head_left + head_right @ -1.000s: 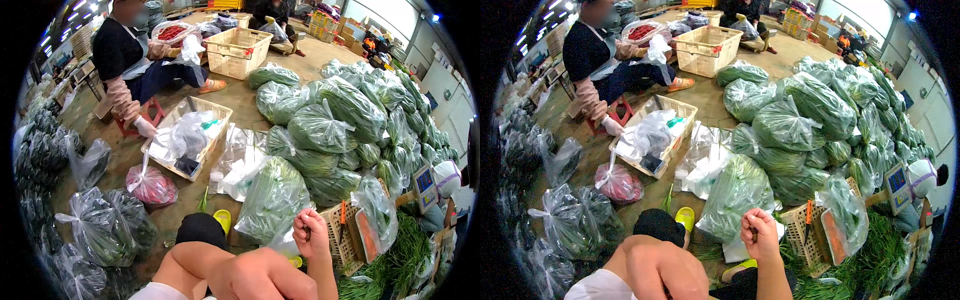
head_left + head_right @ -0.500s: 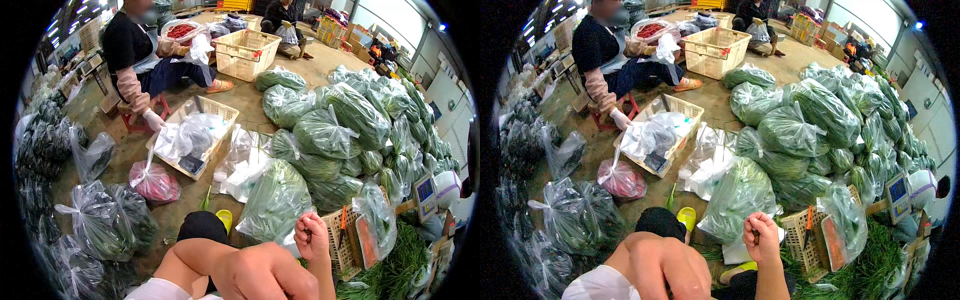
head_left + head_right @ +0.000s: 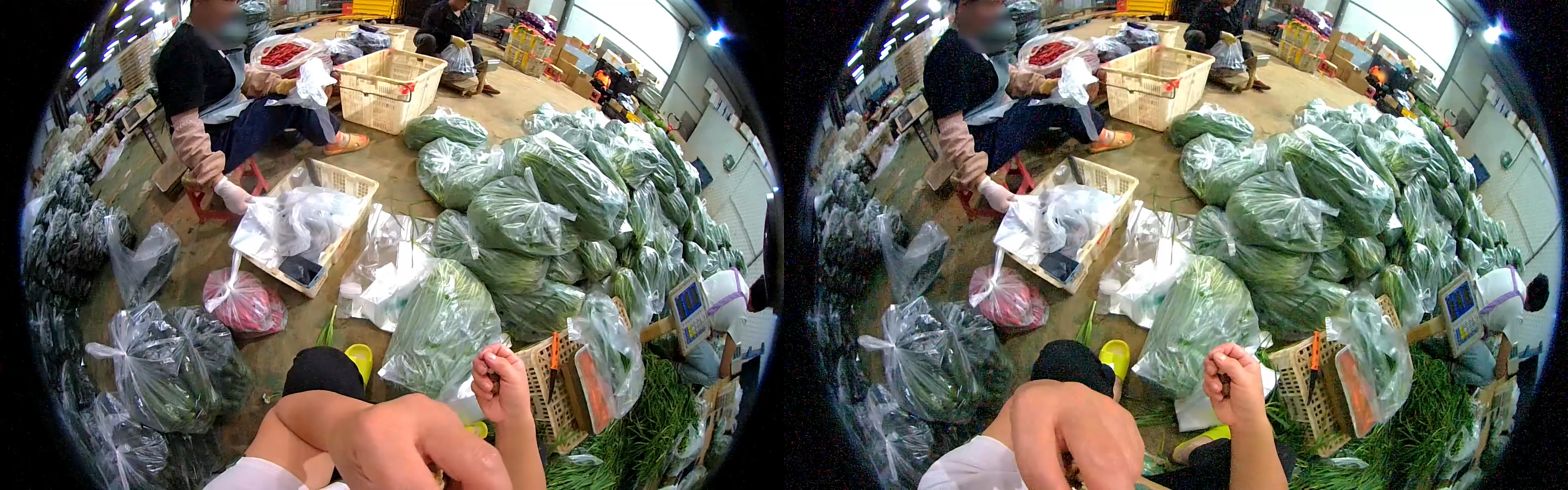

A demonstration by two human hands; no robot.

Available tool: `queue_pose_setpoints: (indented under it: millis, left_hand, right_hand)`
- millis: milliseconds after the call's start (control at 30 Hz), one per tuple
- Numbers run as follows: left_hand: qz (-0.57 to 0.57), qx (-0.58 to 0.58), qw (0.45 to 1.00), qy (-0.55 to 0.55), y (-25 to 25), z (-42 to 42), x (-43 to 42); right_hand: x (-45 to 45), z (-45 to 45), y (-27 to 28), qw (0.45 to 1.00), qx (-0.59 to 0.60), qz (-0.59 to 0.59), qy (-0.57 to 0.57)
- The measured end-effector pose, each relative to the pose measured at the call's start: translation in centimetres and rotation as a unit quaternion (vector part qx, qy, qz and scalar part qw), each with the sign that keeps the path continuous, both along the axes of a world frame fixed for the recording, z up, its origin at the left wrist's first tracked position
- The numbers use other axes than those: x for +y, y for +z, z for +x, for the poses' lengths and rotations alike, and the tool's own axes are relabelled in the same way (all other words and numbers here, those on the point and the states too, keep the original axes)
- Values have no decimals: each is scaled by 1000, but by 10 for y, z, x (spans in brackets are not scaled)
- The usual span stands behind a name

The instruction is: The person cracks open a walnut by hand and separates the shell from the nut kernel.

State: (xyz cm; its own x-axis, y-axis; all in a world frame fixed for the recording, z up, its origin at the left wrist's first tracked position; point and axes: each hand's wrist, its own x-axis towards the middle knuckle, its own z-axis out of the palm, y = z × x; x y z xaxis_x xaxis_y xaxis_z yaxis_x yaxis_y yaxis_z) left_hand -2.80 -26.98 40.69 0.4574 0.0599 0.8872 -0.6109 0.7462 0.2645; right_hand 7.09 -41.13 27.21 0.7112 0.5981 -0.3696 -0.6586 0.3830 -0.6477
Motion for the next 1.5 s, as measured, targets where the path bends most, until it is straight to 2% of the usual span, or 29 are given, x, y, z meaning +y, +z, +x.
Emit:
queue_pose_setpoints:
  millis: [100,200,300,400,500,600,700,733,800,833,900,933,1000,1133,1200,1300,1333,1400,1500]
  left_hand:
    - [-97,125,987,-7,5,-10,-6]
    - [-33,48,998,-15,-2,-4,-1]
    - [-33,63,997,-31,-4,-5,2]
    - [56,-8,996,-66,-6,2,14]
    - [184,6,982,-48,-9,0,22]
    - [97,-10,993,-60,-19,0,16]
    - [151,-16,984,-96,-7,7,28]
    - [223,-33,969,-105,5,11,35]
    - [295,-51,947,-114,3,12,29]
    - [187,-76,976,-77,-4,14,13]
    - [79,-102,991,-41,-12,11,13]
    - [203,-50,975,-77,0,5,31]
    - [320,8,941,-111,3,2,38]
    - [158,-48,978,-128,-14,10,18]
    - [115,-61,982,-136,-17,12,5]
    - [10,-122,991,-61,-15,15,2]
    - [113,-66,987,-98,-10,10,18]
    - [209,-4,969,-135,-8,7,25]
    - [155,5,980,-128,-16,12,16]
  right_hand:
    - [0,0,0,1000,-2,10,6]
    - [-1,0,-1,1000,-5,7,6]
    - [-1,0,0,1000,-3,10,7]
    - [-1,-1,0,1000,-4,12,10]
    - [1,-1,2,1000,0,-13,7]
    - [2,-2,3,1000,-2,-1,11]
    - [2,-3,1,1000,0,3,15]
    - [2,-4,0,1000,0,0,15]
    - [2,-5,0,1000,1,-8,16]
    - [2,-4,1,1000,-1,-15,17]
    - [3,-4,2,1000,-2,-13,17]
    - [4,-5,1,1000,2,-15,20]
    - [4,-5,1,1000,4,-13,22]
    - [3,-5,-2,999,12,-8,29]
    - [4,-7,0,999,14,-10,29]
    - [5,-6,0,999,13,-12,30]
    - [5,-6,-1,999,20,-17,32]
    - [4,-6,-2,999,16,-21,32]
    - [7,-5,0,999,16,-22,33]
